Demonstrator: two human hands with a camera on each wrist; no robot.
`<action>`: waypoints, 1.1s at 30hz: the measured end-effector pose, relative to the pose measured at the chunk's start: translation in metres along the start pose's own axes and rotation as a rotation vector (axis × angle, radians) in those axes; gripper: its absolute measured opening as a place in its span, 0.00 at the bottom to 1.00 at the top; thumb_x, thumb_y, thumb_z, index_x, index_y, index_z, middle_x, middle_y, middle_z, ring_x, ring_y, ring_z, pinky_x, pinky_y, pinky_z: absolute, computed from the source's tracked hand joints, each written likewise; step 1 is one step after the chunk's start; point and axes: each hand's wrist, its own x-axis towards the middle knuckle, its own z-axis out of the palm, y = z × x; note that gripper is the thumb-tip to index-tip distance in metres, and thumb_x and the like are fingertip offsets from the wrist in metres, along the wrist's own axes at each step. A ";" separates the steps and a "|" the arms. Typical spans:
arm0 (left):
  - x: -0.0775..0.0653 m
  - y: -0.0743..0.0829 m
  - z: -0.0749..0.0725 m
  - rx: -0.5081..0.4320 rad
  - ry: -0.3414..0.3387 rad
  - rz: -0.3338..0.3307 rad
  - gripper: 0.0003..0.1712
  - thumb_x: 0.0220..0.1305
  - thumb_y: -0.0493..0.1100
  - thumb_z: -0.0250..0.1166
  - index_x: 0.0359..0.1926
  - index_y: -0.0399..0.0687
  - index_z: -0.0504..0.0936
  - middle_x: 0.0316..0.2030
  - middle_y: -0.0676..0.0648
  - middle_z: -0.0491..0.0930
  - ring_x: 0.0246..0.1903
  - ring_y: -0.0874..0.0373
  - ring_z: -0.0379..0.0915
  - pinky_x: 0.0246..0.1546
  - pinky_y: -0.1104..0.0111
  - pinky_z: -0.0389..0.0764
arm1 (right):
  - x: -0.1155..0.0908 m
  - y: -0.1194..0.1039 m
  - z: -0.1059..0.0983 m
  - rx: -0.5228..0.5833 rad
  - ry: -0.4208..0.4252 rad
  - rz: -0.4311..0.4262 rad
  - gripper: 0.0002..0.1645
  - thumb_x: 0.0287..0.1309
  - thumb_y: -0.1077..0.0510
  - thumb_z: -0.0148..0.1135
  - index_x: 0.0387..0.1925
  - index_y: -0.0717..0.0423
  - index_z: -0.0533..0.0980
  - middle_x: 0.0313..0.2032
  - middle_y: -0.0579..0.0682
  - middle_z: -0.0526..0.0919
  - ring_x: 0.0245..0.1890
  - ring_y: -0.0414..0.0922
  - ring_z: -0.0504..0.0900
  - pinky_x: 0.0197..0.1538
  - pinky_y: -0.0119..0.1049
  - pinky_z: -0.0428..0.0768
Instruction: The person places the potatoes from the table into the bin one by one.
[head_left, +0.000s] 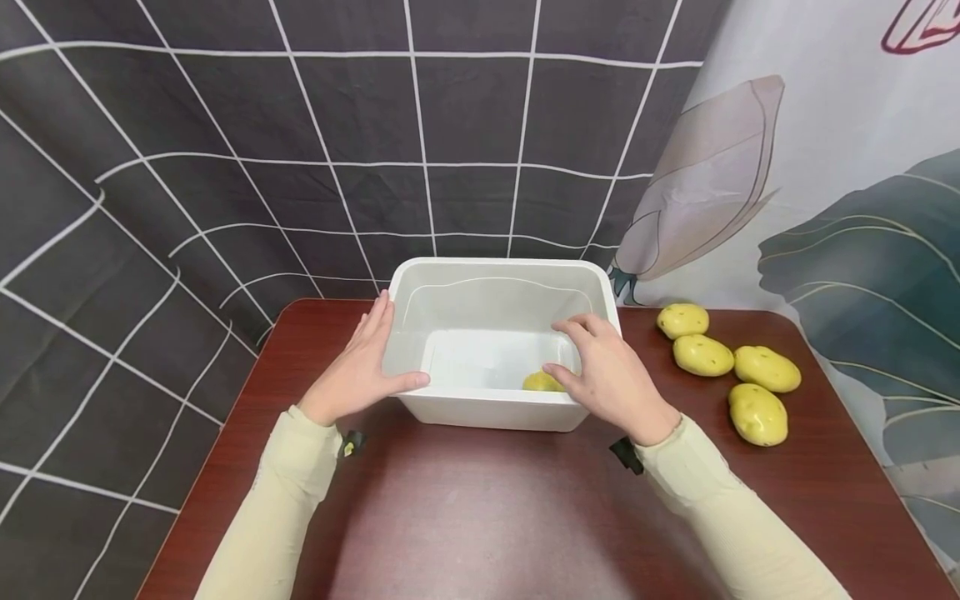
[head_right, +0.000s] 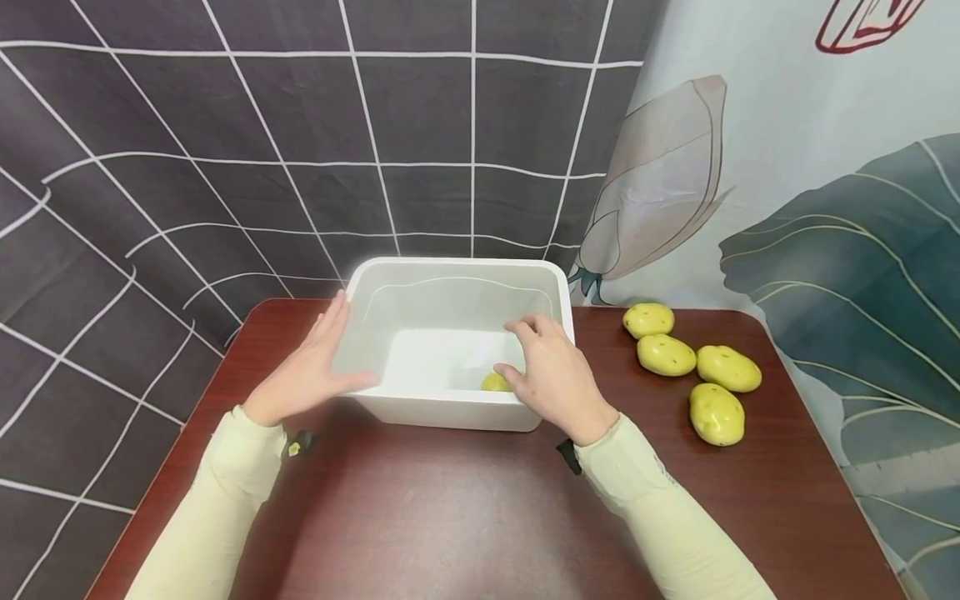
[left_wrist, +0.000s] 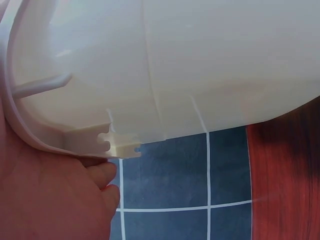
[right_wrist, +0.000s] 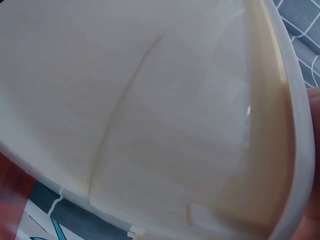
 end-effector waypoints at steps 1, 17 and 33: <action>0.000 0.000 0.000 -0.001 0.001 0.000 0.71 0.55 0.70 0.70 0.79 0.39 0.36 0.79 0.50 0.26 0.78 0.47 0.26 0.77 0.50 0.38 | 0.000 0.000 0.000 -0.002 0.002 -0.002 0.32 0.56 0.53 0.74 0.59 0.64 0.76 0.52 0.60 0.78 0.51 0.57 0.78 0.50 0.53 0.80; 0.000 0.001 0.000 -0.014 0.004 0.005 0.71 0.55 0.69 0.71 0.79 0.38 0.37 0.80 0.49 0.27 0.78 0.47 0.26 0.77 0.50 0.38 | -0.005 0.003 -0.011 -0.019 0.047 0.010 0.30 0.58 0.53 0.72 0.58 0.64 0.77 0.55 0.60 0.76 0.55 0.58 0.75 0.53 0.56 0.78; 0.000 0.002 0.000 -0.015 0.001 -0.002 0.71 0.55 0.68 0.71 0.79 0.37 0.37 0.80 0.48 0.28 0.78 0.47 0.26 0.76 0.49 0.39 | -0.016 0.019 -0.029 -0.003 0.178 -0.003 0.29 0.55 0.58 0.73 0.57 0.66 0.77 0.53 0.64 0.77 0.52 0.61 0.75 0.54 0.58 0.76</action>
